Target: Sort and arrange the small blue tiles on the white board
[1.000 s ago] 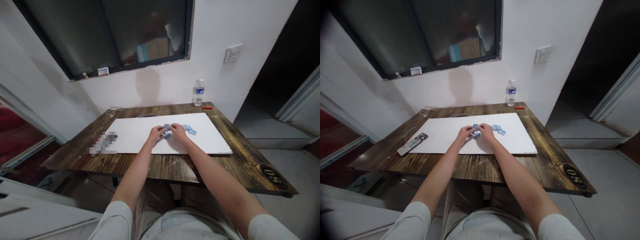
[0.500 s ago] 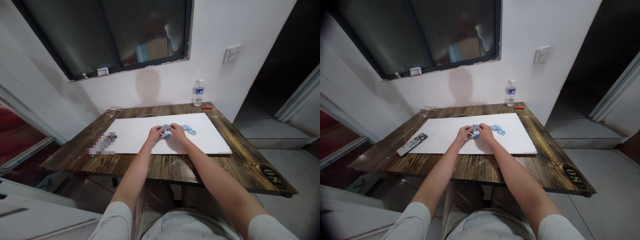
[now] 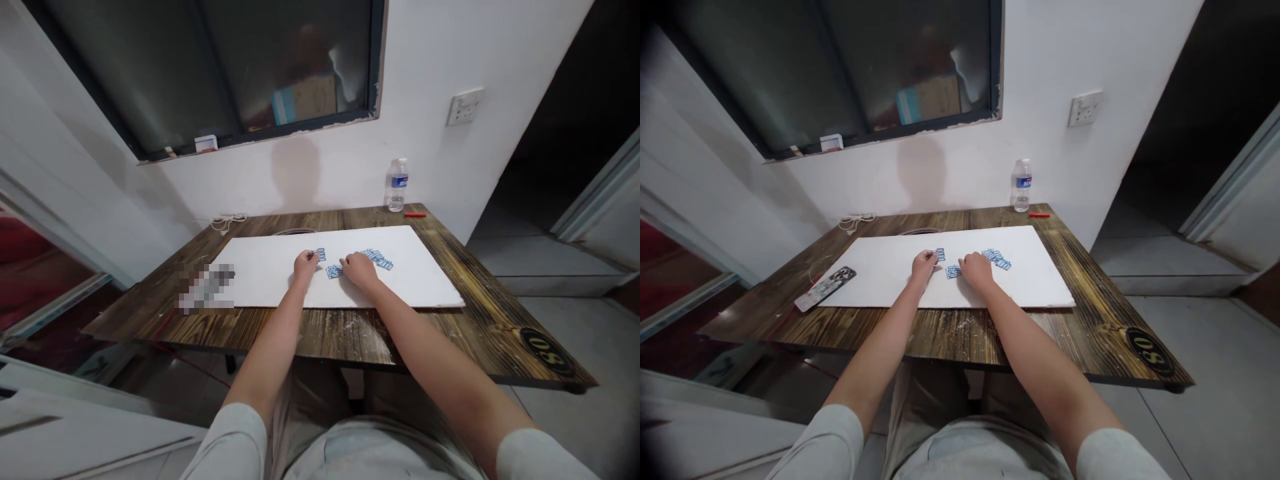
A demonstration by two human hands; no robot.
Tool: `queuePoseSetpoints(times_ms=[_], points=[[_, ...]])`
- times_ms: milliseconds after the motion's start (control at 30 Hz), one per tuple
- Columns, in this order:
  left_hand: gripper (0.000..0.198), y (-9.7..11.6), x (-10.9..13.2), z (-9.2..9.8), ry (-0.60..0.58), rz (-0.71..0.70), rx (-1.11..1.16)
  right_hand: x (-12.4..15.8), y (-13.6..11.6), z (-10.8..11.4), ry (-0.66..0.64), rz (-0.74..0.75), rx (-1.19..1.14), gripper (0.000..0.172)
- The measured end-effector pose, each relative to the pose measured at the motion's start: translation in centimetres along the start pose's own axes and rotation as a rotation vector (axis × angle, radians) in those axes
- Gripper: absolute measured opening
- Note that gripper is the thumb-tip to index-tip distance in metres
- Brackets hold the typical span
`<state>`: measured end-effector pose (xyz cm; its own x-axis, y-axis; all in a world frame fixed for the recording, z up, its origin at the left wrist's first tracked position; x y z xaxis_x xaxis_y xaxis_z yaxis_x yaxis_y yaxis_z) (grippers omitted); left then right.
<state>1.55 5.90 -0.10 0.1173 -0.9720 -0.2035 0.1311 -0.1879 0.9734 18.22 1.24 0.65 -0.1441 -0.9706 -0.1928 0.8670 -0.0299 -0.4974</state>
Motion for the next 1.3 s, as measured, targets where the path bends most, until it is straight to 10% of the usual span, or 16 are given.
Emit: queuePoseSetpoints(times_ms=[400,933,1300], points=[[0.025,-0.6,-0.4,0.4,0.023,-0.022,-0.027,1.4,-2.3,-2.4,-0.159,0.499,-0.14,0.023],[0.023,-0.3,-0.3,0.2,0.034,0.016,0.012,-1.3,3.5,-1.3,0.14,0.001,0.085,0.031],[0.03,0.5,0.9,-0.2,-0.26,-0.095,-0.007,-1.0,-0.1,-2.4,0.077,0.088,-0.639,0.029]])
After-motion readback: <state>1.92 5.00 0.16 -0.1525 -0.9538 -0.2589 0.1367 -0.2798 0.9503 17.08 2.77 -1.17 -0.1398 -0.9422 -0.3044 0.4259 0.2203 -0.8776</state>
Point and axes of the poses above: each hand's wrist, its own x-axis away from the middle knuckle, its own z-axis out of the back of the hand, y = z × x, the point moved 1 cm from there along -x, towards the middle knuckle, and after that the axes turned 5 degrees about -z, right-handed, at the moved point
